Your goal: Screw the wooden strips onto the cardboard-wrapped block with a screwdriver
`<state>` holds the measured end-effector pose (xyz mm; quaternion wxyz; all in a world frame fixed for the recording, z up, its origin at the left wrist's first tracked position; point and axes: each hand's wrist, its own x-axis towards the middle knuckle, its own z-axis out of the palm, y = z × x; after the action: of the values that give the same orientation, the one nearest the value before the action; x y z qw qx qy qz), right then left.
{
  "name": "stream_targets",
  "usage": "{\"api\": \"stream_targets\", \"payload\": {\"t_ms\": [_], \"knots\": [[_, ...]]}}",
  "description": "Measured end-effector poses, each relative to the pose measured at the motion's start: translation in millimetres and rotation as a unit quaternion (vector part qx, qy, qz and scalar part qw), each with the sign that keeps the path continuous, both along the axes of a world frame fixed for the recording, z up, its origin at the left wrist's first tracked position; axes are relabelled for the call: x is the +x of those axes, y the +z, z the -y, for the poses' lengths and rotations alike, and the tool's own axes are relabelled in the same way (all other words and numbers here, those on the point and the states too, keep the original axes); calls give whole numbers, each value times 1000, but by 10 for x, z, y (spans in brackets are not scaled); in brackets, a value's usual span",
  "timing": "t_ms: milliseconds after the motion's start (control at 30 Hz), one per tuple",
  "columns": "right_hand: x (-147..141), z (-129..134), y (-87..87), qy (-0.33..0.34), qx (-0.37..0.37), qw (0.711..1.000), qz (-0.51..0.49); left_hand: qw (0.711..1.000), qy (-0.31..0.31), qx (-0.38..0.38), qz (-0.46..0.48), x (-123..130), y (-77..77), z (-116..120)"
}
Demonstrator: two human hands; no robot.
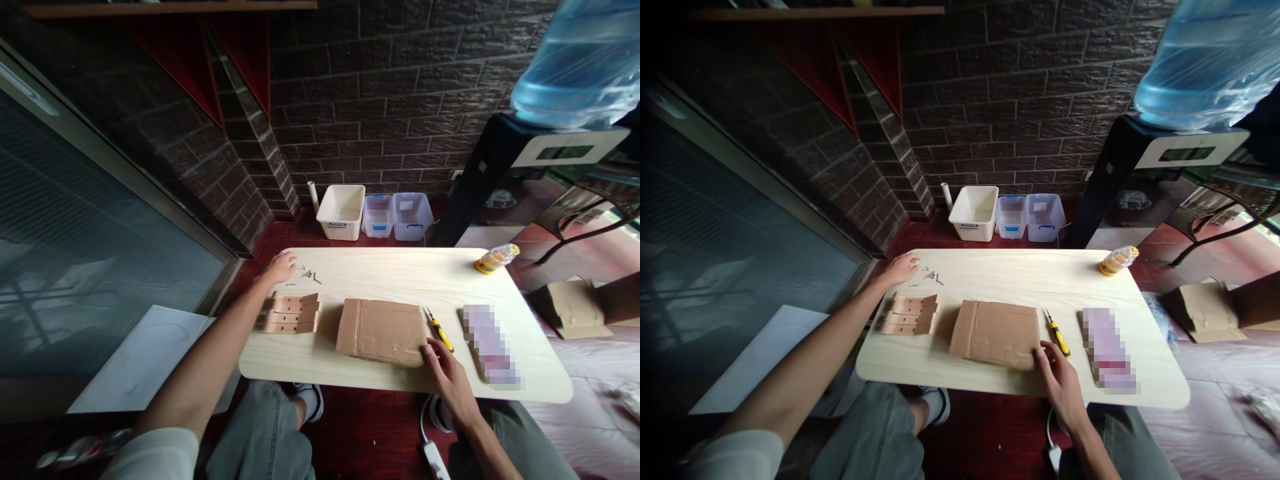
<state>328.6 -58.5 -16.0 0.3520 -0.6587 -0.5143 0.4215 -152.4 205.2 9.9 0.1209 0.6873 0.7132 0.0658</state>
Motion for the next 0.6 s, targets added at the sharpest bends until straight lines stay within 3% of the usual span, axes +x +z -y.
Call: {"api": "stream_targets", "payload": {"t_ms": [100,200,300,400,600], "knots": [[4,0,-2,-1,-4,1000,5,996,36,-77,-10,-209,127,122],[10,1,-13,-8,-4,1000,10,992,12,-123,10,-317,240,307],[10,10,-27,-12,6,1000,12,980,13,-196,37,-286,324,502],[2,28,-31,-17,24,1000,6,954,52,-292,48,-179,380,655],[-4,62,-7,-17,49,999,-10,959,61,-270,54,0,416,799]]}}
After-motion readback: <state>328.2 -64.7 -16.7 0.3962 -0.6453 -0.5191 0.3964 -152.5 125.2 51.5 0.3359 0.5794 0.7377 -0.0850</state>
